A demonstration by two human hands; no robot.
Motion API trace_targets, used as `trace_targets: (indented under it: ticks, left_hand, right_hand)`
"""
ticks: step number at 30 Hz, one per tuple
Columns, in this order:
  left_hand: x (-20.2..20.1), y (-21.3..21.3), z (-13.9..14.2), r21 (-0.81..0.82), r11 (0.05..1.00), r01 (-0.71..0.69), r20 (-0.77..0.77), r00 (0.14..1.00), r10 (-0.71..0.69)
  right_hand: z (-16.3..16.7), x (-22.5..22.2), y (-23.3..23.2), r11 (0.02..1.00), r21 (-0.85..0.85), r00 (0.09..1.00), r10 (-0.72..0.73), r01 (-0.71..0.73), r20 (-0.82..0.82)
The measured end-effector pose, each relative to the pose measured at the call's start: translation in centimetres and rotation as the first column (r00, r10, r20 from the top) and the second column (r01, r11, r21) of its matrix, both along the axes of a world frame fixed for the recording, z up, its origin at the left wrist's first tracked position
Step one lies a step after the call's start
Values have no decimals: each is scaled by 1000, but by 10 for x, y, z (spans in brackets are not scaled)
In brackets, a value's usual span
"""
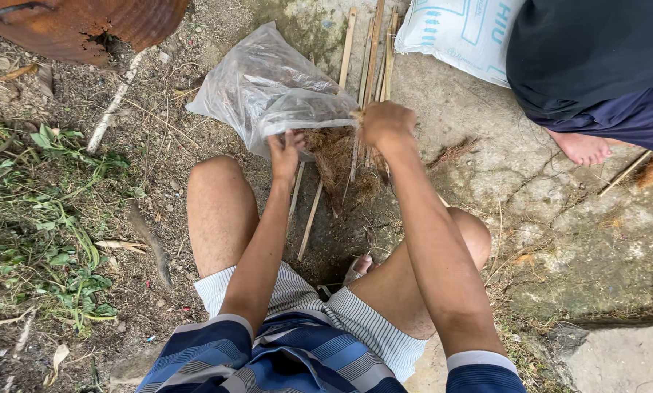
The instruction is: The person sits on the ground and assembles small brooms by hand. They gather fibrous material from a plastic bag, wrap it around thin wooden sticks, and secure the bundle with twine. The finished brooms are placed on the ground nearby.
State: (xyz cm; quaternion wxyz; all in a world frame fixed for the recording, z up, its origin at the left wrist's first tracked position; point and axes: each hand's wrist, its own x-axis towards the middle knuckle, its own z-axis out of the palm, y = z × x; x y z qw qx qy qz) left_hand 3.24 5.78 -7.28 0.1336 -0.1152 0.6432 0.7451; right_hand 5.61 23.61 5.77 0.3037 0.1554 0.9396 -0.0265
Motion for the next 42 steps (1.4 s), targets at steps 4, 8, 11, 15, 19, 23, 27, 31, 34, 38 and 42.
trace_targets:
  ticks: [4, 8, 11, 15, 19, 23, 27, 31, 34, 38, 42]
  left_hand:
    - [-15, -3, 12, -159, 987, -10, -193, 981, -22]
    - [-46, -7, 23, -130, 992, -5, -356, 934, -42]
    - [-68, -15, 27, -362, 930, -68, -490, 862, -127]
    - [-93, -22, 30, -836, 527, -153, -370, 866, -337]
    - [-114, -27, 43, -593, 803, -66, -373, 906, -201]
    - [-122, -32, 58, -325, 940, -104, -390, 920, -32]
    - [-130, -34, 67, -344, 937, -66, -393, 916, -80]
    - [-144, -41, 59, -634, 766, -105, -382, 904, -192]
    - [-155, -44, 49, -789, 615, -22, -290, 894, -340]
    - [-145, -36, 45, -761, 544, 352, -17, 829, -559]
    - [-100, -39, 44, -698, 211, 685, 438, 641, -630]
  right_hand:
    - [-11, 0, -15, 996, 41, 996, 85, -85, -5]
    - [-14, 1, -22, 989, 54, 990, 140, -138, -35]
    - [-10, 3, -29, 992, 26, 991, 125, -124, -52]
    - [-5, 3, -36, 987, 31, 987, 159, -158, -29]
    - [-7, -1, -39, 989, 12, 988, 148, -148, -39]
    - [-14, -6, -36, 986, 32, 980, 163, -161, -111]
    - [-18, -14, -36, 986, 18, 985, 168, -167, -41]
    - [-26, -21, -39, 983, 36, 983, 181, -181, -1]
    - [-35, -23, -37, 971, 79, 974, 226, -228, 31]
    - [-46, -27, -31, 974, 64, 975, 216, -219, 58]
    - [-53, -25, -23, 984, -9, 981, 178, -178, 76]
